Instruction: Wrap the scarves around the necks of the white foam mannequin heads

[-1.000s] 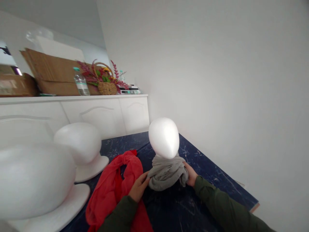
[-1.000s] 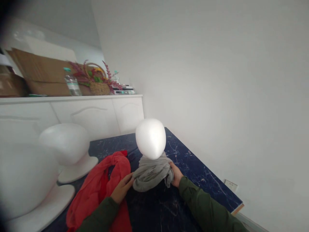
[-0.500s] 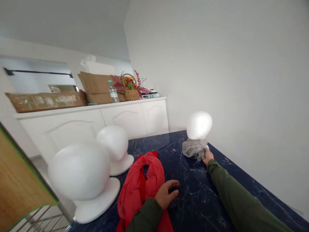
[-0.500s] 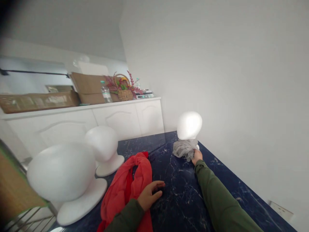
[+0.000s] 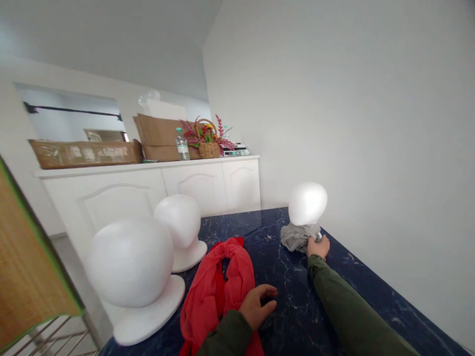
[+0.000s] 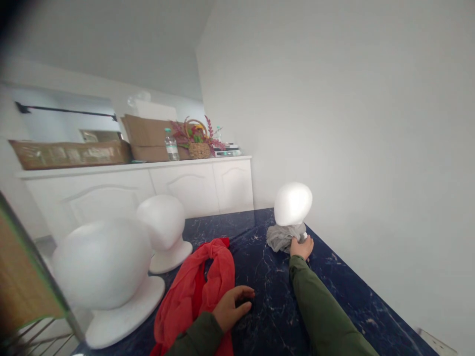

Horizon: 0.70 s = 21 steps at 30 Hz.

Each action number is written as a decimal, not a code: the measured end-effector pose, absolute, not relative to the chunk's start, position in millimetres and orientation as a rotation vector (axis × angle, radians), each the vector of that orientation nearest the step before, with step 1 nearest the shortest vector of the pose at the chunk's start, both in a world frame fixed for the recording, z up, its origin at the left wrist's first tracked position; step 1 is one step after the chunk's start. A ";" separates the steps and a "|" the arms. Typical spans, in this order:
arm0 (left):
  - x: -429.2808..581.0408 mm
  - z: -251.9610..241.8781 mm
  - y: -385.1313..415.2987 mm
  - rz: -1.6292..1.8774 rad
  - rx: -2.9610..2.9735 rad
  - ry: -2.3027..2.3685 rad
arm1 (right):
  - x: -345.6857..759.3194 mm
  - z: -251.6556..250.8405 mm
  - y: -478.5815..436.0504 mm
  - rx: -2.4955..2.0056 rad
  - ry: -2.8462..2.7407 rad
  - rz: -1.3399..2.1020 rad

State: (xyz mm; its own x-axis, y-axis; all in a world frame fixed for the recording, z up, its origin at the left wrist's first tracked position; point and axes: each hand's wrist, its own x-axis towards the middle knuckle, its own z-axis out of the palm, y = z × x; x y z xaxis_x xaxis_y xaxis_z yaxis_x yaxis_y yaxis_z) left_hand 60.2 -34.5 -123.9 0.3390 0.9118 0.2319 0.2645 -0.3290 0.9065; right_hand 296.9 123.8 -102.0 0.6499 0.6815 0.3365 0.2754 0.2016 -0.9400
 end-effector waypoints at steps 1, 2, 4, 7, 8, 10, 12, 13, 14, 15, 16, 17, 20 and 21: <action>61.3 -122.8 -35.2 1.009 1.804 1.058 | 297.4 -102.5 117.1 -1.426 -0.854 0.308; 62.7 -121.0 -36.5 1.015 1.821 1.078 | 297.8 -103.5 109.4 -1.465 -0.842 0.270; 65.7 -115.6 -39.9 1.056 1.884 1.145 | 297.4 -106.4 92.3 -1.505 -0.917 0.143; 63.8 -102.2 -45.2 1.217 2.029 1.323 | 289.3 -112.0 65.7 -1.410 -1.219 -0.066; 59.5 -96.3 -46.4 1.264 2.090 1.395 | 283.3 -114.1 57.3 -1.334 -1.340 -0.052; 43.3 -83.8 -48.0 1.249 2.238 1.582 | 264.9 -118.9 41.5 -1.180 -1.526 0.167; 17.8 -73.7 -49.0 1.129 2.344 1.807 | 238.6 -124.3 28.3 -1.075 -1.618 0.489; 3.0 -70.8 -49.5 1.103 2.316 1.930 | 223.2 -126.6 23.2 -1.047 -1.630 0.618; -11.9 -69.7 -50.2 1.076 2.242 2.074 | 207.1 -128.3 19.4 -1.034 -1.632 0.716; -26.1 -70.3 -51.0 1.007 2.114 2.258 | 190.7 -129.2 17.0 -1.039 -1.632 0.793; -38.5 -72.4 -52.1 0.926 1.971 2.416 | 174.9 -129.0 15.8 -1.064 -1.634 0.849; -48.7 -75.4 -53.4 0.822 1.836 2.550 | 160.3 -127.9 15.7 -1.113 -1.642 0.882; -64.5 -84.5 -56.9 0.624 1.629 2.691 | 128.8 -121.8 19.3 -1.304 -1.671 0.889; -65.7 -86.3 -57.4 0.622 1.620 2.691 | 123.1 -120.1 21.1 -1.330 -1.668 0.891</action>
